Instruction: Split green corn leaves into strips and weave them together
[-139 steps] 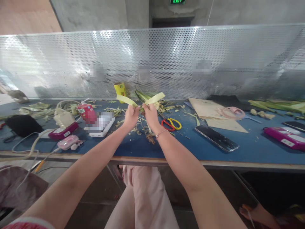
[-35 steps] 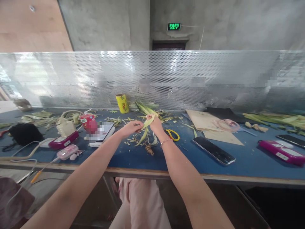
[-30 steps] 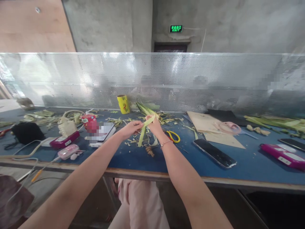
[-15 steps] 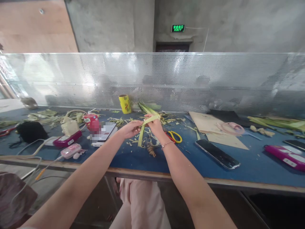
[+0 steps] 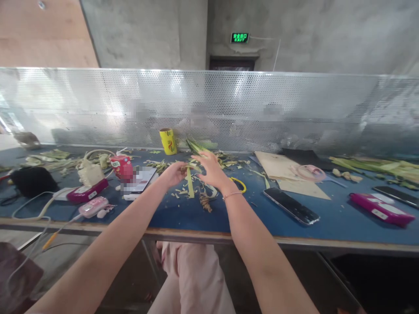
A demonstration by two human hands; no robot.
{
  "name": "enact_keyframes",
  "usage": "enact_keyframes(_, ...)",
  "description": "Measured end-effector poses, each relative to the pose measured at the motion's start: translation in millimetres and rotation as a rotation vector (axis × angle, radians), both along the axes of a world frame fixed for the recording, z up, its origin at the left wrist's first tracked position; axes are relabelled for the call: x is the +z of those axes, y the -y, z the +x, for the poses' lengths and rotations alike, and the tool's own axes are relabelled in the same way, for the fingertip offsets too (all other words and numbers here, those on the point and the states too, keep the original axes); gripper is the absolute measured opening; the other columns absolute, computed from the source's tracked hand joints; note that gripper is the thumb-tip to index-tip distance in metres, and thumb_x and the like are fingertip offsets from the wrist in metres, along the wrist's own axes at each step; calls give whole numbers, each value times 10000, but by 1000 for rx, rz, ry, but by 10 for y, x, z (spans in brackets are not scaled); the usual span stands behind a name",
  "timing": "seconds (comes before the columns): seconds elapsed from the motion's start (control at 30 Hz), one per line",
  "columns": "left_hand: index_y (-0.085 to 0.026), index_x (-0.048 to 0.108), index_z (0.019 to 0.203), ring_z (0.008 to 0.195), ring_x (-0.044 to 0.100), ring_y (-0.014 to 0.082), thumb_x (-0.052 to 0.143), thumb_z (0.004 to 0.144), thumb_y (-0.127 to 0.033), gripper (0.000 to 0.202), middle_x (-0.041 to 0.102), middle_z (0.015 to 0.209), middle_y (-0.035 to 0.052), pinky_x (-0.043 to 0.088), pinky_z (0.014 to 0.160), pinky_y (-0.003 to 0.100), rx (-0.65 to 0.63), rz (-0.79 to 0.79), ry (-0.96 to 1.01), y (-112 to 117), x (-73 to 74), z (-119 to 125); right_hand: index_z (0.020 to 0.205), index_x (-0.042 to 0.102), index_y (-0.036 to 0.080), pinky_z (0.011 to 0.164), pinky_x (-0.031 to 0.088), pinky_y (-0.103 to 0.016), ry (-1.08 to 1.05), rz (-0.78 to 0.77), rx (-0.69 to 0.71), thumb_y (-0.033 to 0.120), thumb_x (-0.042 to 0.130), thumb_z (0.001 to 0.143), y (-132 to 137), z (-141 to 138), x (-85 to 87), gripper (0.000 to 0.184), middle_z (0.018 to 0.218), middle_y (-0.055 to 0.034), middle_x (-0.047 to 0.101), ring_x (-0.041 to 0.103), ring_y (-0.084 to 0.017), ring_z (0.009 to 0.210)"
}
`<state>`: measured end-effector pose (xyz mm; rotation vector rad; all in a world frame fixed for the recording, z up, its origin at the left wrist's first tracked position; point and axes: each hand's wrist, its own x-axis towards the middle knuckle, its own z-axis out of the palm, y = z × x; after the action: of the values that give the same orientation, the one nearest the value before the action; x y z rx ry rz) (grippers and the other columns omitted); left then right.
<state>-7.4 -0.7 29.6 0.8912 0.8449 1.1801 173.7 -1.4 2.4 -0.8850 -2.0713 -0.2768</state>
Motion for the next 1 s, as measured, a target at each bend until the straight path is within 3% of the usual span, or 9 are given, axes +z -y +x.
enact_keyframes(0.13,-130,535,619,431,490,55,486,753,-48,164,517,500,-8,454,472,163,40,3,16,14,1,6,1223,550,327,1051,289,-522,221,54,-20,162,580,757,122,-207,-8,496,1369,-69,404,337,-284,1288)
enact_keyframes(0.23,-133,522,610,409,473,63,476,749,-65,161,509,501,-8,392,410,171,11,62,-48,11,-28,6,998,674,276,1029,330,-470,236,95,28,175,537,817,138,-328,-27,249,1255,-53,533,428,-255,1203)
enact_keyframes(0.3,-136,517,608,397,459,64,496,731,-69,141,482,482,-21,360,396,171,-13,146,-92,-4,-59,1,922,690,250,1002,365,-432,185,97,68,201,509,854,126,-366,-25,199,1159,-56,593,492,-229,1125)
enact_keyframes(0.4,-133,521,621,464,524,67,573,672,-62,102,517,517,-17,427,494,177,-16,216,-161,-40,-108,-5,1037,655,241,957,409,-400,88,66,119,225,440,904,90,-357,-10,253,1079,-70,623,542,-202,1055)
enact_keyframes(0.5,-138,523,628,540,580,91,659,625,-114,138,563,558,-2,478,608,226,5,223,-257,-86,-143,-6,1177,574,219,947,422,-417,10,24,87,303,408,927,42,-289,-15,312,1112,-101,605,538,-222,1079)
enact_keyframes(0.63,-150,502,590,561,583,99,672,601,-182,173,569,560,-9,479,637,252,6,295,-350,-141,-172,-11,1174,547,177,960,419,-414,-4,-50,52,397,334,943,-17,-160,-53,383,1116,-125,579,528,-229,1092)
enact_keyframes(0.87,-177,472,597,576,567,126,552,639,-223,102,531,516,-35,408,588,238,-42,685,-794,-150,-205,-43,1307,442,186,1061,312,-433,74,-51,-9,483,326,925,2,-29,-25,497,1318,-144,453,390,-251,1262)
enact_keyframes(1.0,-179,476,611,583,471,105,508,673,-211,76,515,572,-38,344,579,232,51,887,-1019,-95,-185,-52,1333,405,219,1061,296,-422,140,-115,11,495,334,921,45,-17,9,501,1350,-118,458,376,-238,1281)
